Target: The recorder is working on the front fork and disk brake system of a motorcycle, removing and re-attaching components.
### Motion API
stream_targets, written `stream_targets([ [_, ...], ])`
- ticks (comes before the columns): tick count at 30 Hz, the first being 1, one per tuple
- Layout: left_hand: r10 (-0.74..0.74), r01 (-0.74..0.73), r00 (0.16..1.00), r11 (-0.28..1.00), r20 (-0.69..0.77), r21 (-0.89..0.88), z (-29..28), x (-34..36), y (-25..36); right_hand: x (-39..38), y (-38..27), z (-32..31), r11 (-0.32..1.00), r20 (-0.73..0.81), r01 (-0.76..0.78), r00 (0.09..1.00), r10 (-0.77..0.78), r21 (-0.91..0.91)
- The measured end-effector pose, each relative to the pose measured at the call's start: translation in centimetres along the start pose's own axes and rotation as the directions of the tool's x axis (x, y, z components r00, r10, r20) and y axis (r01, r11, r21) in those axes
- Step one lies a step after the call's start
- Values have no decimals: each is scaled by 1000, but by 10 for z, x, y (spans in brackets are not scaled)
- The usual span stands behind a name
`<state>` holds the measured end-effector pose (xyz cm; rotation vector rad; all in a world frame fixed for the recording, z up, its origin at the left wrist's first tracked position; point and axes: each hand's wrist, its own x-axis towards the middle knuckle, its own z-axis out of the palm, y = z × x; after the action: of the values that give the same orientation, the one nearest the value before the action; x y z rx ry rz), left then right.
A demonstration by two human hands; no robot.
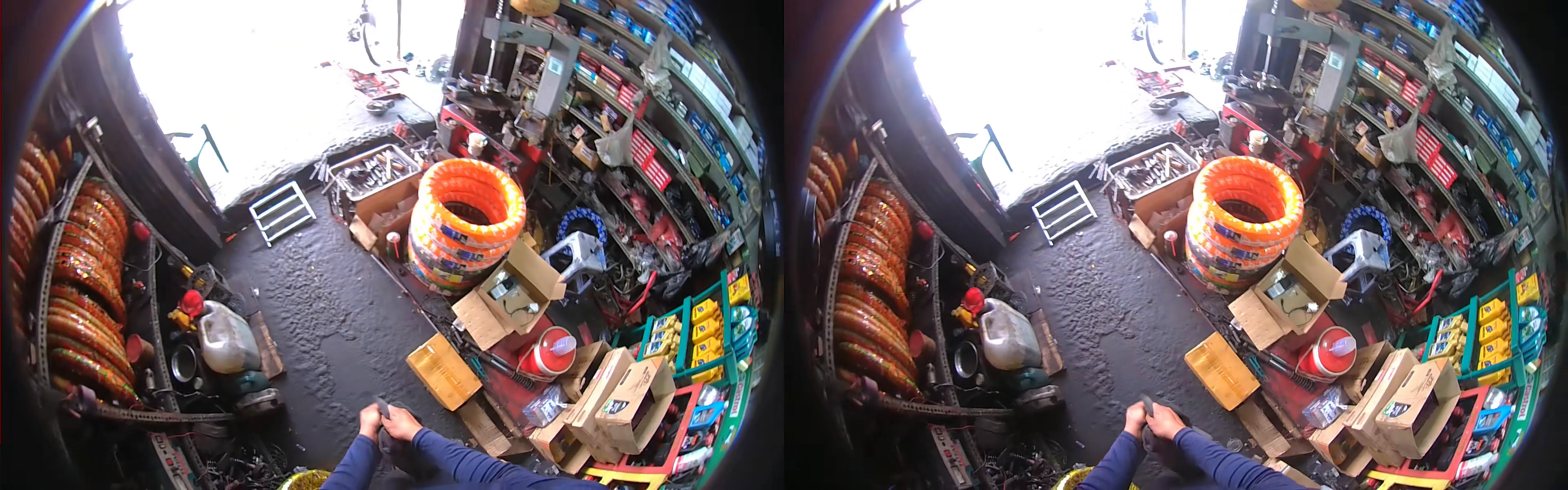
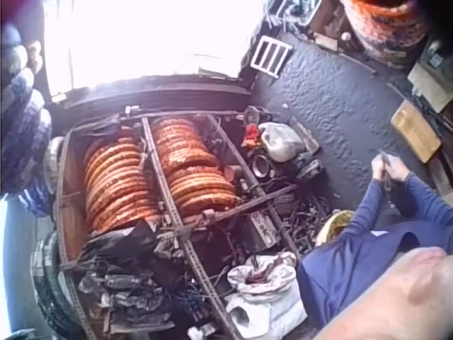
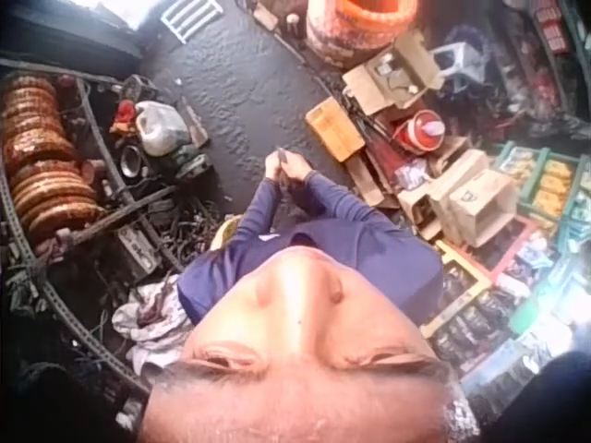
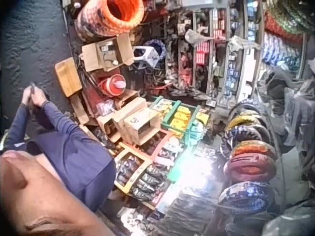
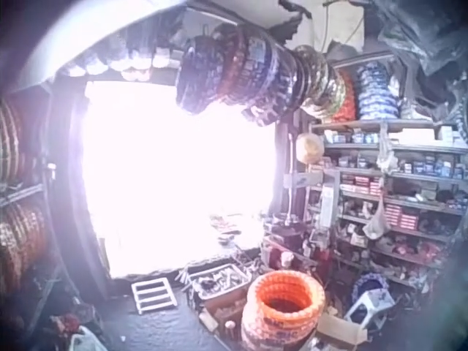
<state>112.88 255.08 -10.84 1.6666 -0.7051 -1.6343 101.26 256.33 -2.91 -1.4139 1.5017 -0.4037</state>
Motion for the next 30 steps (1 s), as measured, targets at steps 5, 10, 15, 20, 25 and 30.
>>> stream_targets([
  [5, -246, -22, 733, 923, -634, -384, -116, 111, 7, -2, -102, -51, 801, 216, 580, 771, -599, 150],
  [10, -94, -204, 941, 610, -325, -765, -172, 128, 136, 78, -105, -91, 863, 15, 214, 969, -248, 458],
  [15, 112, -39, 975, 937, 191, -347, -105, 101, 287, 242, -136, -165, 563, 103, -264, 948, 301, 783],
  [20, 135, -83, 990, 812, 47, -577, -84, 168, 343, 382, -197, -160, 592, 69, -123, 991, 112, 797],
  [25, 219, -326, 938, 820, -267, -471, -130, 289, 397, 439, -290, -131, 390, 705, -653, 709, 13, 650],
  [30, 493, -559, 815, 807, -303, -189, -219, 420, 468, 557, -403, -100, 524, 441, -427, 891, 106, 737],
])
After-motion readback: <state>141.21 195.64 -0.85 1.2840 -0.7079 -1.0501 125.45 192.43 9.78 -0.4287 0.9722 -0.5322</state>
